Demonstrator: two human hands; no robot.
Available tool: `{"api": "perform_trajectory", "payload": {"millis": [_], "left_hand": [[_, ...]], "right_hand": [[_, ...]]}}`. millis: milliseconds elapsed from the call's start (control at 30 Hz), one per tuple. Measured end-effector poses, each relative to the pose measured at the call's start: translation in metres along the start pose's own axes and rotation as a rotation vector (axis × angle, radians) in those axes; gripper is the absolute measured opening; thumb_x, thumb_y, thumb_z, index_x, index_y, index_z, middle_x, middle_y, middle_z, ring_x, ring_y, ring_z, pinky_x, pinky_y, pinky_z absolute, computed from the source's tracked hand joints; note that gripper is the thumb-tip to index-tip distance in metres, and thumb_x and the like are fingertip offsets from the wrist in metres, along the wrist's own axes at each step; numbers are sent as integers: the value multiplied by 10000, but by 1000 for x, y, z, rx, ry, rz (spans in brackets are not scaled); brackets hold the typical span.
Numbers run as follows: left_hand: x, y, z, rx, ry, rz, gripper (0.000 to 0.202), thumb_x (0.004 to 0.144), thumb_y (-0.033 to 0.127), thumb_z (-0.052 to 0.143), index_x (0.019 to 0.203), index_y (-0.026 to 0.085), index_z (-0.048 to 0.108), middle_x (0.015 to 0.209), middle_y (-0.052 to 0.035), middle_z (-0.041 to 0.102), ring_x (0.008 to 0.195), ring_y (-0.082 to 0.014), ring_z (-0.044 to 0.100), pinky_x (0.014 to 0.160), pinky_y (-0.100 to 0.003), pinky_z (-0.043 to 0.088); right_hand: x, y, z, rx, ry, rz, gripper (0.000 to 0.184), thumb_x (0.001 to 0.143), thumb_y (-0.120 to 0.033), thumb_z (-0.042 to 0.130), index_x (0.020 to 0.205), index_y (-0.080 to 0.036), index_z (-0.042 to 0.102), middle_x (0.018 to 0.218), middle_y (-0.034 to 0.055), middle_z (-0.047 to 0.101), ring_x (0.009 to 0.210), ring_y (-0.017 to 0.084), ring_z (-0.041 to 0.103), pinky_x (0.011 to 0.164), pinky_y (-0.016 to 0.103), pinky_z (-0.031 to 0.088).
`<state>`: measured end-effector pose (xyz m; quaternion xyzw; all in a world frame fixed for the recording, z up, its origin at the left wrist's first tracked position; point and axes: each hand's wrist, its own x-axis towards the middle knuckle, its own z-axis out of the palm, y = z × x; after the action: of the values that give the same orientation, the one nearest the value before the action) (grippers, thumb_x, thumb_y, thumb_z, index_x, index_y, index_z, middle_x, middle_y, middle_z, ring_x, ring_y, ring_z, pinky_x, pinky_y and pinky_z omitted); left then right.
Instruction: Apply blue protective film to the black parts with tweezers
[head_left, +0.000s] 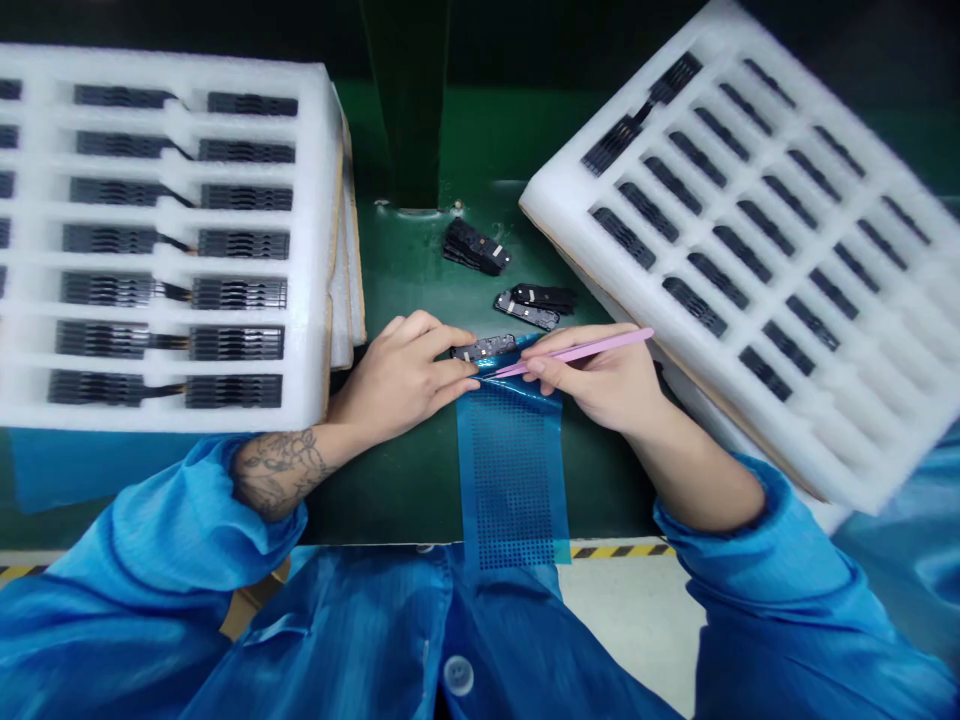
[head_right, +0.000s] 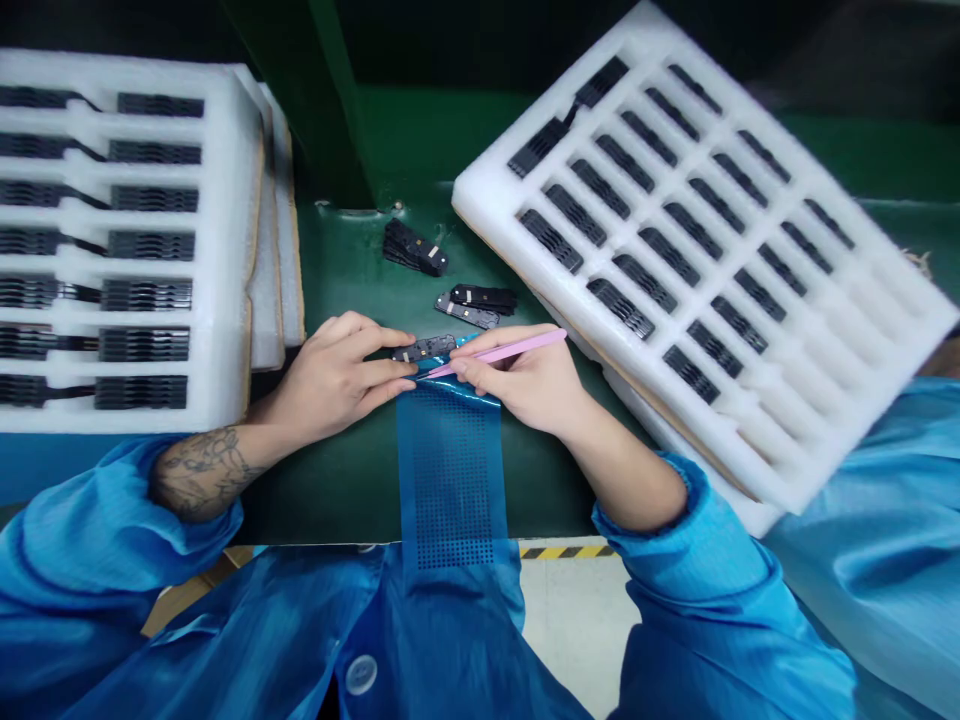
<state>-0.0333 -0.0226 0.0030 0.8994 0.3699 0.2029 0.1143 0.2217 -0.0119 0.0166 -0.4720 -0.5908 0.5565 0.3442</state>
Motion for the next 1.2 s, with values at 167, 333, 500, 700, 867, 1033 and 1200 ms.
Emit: {"api": "perform_trajectory", "payload": {"millis": [167, 333, 500, 700, 867, 1033, 1200], "left_hand": [[0, 0, -1, 4, -8, -1, 205, 982, 374, 611, 1033, 254, 768, 1219, -37, 710, 1035, -228, 571, 782, -383, 427], [0, 0, 0, 4, -7, -7, 190, 976, 368, 624, 1028, 256, 769, 1224, -40, 708, 1042, -231, 572, 785, -386, 425], [0, 1, 0, -3, -4, -3, 196, 980, 368, 615, 1026, 254, 768, 1220, -33, 709, 1034, -228, 568, 786, -388, 432], [0, 0, 0, 8, -19, -10, 199, 976, 372, 620, 1042, 258, 770, 1222, -47, 708, 1048, -235, 569, 793, -394, 430], [0, 0, 0, 4, -13, -7, 196, 976, 369, 622, 1037, 256, 770, 1227, -45, 706, 1047, -234, 570, 792, -394, 431], [0, 0, 0, 2, -3, -1, 206, 982, 377, 612, 1026, 250, 768, 1223, -34, 707, 1039, -230, 570, 782, -389, 429], [0, 0, 0, 1, -2, -5, 208, 977, 383, 619, 1025, 251, 771, 1218, -39, 709, 1037, -230, 569, 787, -387, 429]], "right_hand": [[1, 2, -1, -1, 10, 14, 175, 780, -361, 840, 839, -201, 799, 690, 36, 765, 492, 132, 642, 468, 258, 547], [0, 2, 0, -42, 13, -2, 192, 777, -365, 837, 845, -189, 805, 666, 37, 753, 486, 124, 616, 456, 252, 510], [0, 1, 2, -51, 10, -51, 134, 779, -310, 836, 832, -191, 808, 687, 31, 760, 506, 119, 615, 475, 251, 496], [0, 0, 4, -60, 20, -47, 136, 764, -315, 843, 819, -195, 808, 713, 33, 770, 510, 124, 611, 473, 263, 494], [0, 1, 4, -52, 21, -55, 118, 757, -302, 844, 797, -197, 806, 719, 34, 773, 519, 128, 618, 484, 268, 503], [0, 0, 3, -48, 21, -65, 94, 758, -272, 843, 799, -195, 807, 716, 31, 773, 517, 119, 617, 487, 257, 498], [1, 0, 4, -54, 20, -59, 104, 759, -281, 843, 799, -192, 806, 715, 33, 773, 519, 123, 618, 483, 259, 496]]}}
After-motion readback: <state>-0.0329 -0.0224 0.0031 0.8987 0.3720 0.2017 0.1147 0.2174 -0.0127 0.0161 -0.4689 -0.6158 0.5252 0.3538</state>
